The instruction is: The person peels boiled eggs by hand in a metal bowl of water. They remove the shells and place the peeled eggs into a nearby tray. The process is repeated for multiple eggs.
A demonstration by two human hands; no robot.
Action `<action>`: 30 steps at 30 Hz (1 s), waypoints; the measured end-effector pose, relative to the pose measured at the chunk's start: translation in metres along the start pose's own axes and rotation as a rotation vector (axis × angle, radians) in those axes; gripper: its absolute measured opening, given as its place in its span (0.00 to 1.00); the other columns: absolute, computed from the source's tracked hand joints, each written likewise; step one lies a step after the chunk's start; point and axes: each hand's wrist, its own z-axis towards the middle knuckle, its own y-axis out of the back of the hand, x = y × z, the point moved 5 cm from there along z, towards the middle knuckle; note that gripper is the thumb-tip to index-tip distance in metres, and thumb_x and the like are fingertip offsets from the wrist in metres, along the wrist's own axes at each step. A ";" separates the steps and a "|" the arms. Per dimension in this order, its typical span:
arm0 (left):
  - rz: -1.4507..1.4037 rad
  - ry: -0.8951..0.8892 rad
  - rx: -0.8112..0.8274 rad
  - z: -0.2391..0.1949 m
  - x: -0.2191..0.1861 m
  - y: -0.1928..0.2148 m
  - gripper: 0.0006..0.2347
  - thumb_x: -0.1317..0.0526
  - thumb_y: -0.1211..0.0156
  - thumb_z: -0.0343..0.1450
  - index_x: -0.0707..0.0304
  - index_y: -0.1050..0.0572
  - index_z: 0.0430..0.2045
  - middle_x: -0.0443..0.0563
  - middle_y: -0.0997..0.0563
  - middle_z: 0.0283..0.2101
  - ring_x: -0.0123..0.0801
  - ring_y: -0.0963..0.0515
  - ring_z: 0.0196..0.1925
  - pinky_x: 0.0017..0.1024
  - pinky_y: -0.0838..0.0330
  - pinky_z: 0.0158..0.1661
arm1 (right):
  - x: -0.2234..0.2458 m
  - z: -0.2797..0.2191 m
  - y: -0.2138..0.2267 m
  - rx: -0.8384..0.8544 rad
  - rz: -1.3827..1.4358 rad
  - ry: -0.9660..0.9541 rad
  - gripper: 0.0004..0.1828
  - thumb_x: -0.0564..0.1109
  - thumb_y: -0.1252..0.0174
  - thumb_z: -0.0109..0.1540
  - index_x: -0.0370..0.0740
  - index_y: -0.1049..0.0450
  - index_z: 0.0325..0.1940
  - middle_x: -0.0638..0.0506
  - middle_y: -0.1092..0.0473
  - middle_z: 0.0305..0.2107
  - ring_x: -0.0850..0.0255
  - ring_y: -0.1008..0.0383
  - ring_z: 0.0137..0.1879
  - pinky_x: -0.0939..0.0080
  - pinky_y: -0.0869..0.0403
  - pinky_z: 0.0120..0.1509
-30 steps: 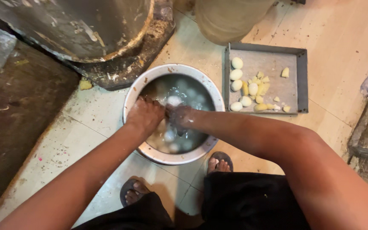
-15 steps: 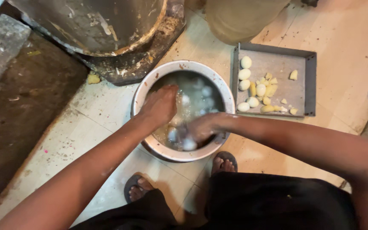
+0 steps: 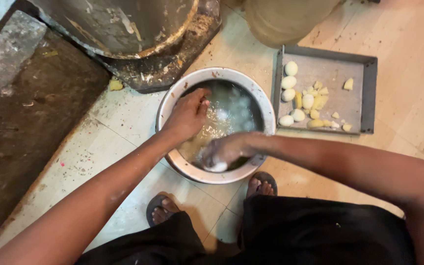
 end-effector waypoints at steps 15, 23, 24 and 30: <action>-0.946 0.459 0.130 -0.018 0.015 -0.046 0.21 0.50 0.50 0.76 0.66 0.33 0.58 0.60 0.22 0.46 0.41 0.18 0.40 0.35 0.17 0.38 | -0.025 -0.031 0.052 -0.718 0.952 0.627 0.30 0.35 0.48 0.66 0.34 0.40 0.74 0.43 0.29 0.59 0.57 0.25 0.61 0.58 0.24 0.66; -1.022 0.331 0.022 -0.010 0.014 -0.024 0.20 0.58 0.58 0.79 0.63 0.40 0.68 0.57 0.21 0.49 0.34 0.19 0.42 0.31 0.19 0.46 | -0.024 -0.050 0.063 -0.937 0.974 0.715 0.25 0.43 0.44 0.67 0.32 0.32 0.67 0.46 0.28 0.59 0.61 0.23 0.59 0.60 0.22 0.65; -1.028 0.323 0.040 -0.010 0.013 -0.022 0.21 0.59 0.57 0.79 0.63 0.41 0.69 0.57 0.22 0.50 0.34 0.20 0.42 0.31 0.21 0.45 | -0.022 -0.053 0.064 -0.959 0.905 0.718 0.25 0.43 0.43 0.65 0.34 0.33 0.67 0.48 0.29 0.59 0.62 0.23 0.58 0.59 0.22 0.64; -0.985 0.203 0.041 -0.016 0.003 -0.022 0.20 0.66 0.46 0.77 0.70 0.36 0.65 0.58 0.23 0.56 0.32 0.19 0.51 0.29 0.21 0.53 | -0.030 -0.058 0.055 -1.184 0.667 0.452 0.19 0.47 0.43 0.69 0.38 0.25 0.63 0.49 0.21 0.46 0.67 0.24 0.51 0.66 0.24 0.56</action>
